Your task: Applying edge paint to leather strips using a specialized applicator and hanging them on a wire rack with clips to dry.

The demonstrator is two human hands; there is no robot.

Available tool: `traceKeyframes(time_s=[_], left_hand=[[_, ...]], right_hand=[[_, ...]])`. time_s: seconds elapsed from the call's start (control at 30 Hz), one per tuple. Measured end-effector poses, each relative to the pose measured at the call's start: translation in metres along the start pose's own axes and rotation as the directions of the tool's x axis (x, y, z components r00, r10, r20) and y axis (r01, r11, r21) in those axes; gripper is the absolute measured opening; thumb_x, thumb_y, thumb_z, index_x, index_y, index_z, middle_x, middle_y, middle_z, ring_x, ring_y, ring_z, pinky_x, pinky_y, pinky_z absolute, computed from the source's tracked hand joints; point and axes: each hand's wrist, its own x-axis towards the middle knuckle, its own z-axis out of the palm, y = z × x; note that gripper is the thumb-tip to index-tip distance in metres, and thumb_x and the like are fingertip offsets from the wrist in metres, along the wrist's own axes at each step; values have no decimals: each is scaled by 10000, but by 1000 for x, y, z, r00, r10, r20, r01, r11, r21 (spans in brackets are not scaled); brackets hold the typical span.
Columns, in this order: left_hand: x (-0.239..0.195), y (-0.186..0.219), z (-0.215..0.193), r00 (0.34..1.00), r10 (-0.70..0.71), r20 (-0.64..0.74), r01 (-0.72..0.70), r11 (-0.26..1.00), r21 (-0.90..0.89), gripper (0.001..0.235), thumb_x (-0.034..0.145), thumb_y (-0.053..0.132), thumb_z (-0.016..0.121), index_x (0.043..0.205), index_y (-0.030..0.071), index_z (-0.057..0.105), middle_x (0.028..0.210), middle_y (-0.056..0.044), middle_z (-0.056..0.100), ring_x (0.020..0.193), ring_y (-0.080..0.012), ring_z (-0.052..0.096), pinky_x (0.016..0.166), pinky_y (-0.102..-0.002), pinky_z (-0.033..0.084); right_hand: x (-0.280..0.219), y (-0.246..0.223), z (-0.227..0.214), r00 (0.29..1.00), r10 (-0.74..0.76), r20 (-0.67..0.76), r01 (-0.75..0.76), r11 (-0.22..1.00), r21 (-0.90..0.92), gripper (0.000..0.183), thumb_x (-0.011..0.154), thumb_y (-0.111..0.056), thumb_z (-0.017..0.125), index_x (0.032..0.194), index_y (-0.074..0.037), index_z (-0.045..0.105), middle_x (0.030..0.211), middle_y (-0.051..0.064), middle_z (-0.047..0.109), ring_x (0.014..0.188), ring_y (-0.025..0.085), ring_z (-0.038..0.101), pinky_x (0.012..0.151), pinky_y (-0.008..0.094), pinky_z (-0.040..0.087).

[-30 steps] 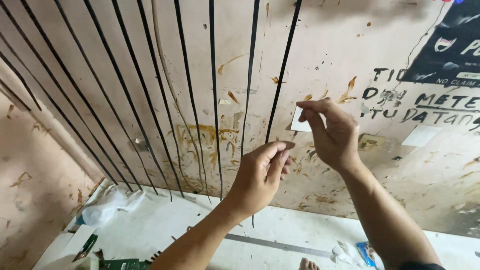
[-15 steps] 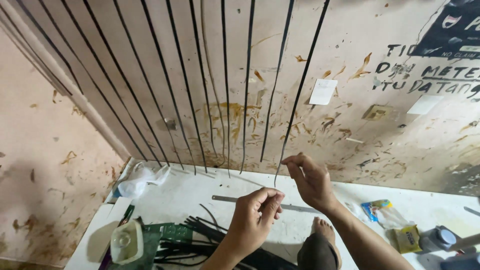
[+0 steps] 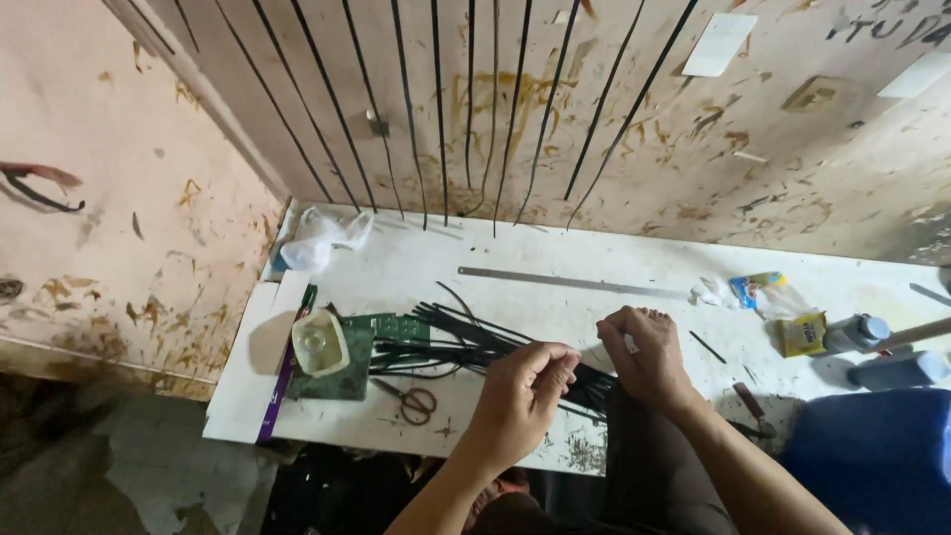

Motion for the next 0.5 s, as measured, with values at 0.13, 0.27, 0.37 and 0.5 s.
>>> traceKeyframes(time_s=[0.13, 0.27, 0.37, 0.5], left_hand=[[-13, 3, -1, 998, -32, 55, 32, 999, -5, 285, 1077, 243, 501, 1118, 18, 671, 914, -104, 724, 800, -208, 718, 677, -302, 570], [-23, -4, 2, 998, -56, 22, 57, 998, -34, 225, 1065, 157, 520, 1140, -4, 657, 931, -120, 710, 830, -197, 720, 695, -289, 634], [-24, -23, 5, 999, -44, 14, 45, 999, -9, 202, 1064, 136, 537, 1154, 6, 663, 943, -85, 700, 844, -207, 707, 732, -301, 589], [-33, -52, 16, 997, -81, 0, 81, 996, -28, 207, 1075, 155, 514, 1132, 6, 645, 938, -97, 691, 861, -220, 711, 755, -314, 580]], right_hand=[[-24, -1, -3, 999, 46, 18, -48, 992, 115, 202, 968, -32, 607, 783, -61, 530, 653, 29, 545, 535, 156, 465, 517, 312, 370], [-29, 5, -3, 998, 39, 54, -44, 995, 92, 51, 971, -15, 651, 921, -8, 660, 755, 73, 673, 644, 173, 631, 555, 272, 488], [-30, 13, 7, 993, 30, 112, -46, 988, 146, 102, 962, 8, 659, 1058, 1, 693, 849, 78, 712, 726, 173, 649, 649, 281, 522], [-50, 47, 38, 993, -36, 111, 17, 985, 170, 142, 974, 72, 620, 1088, 30, 693, 894, 106, 738, 840, 233, 696, 743, 330, 559]])
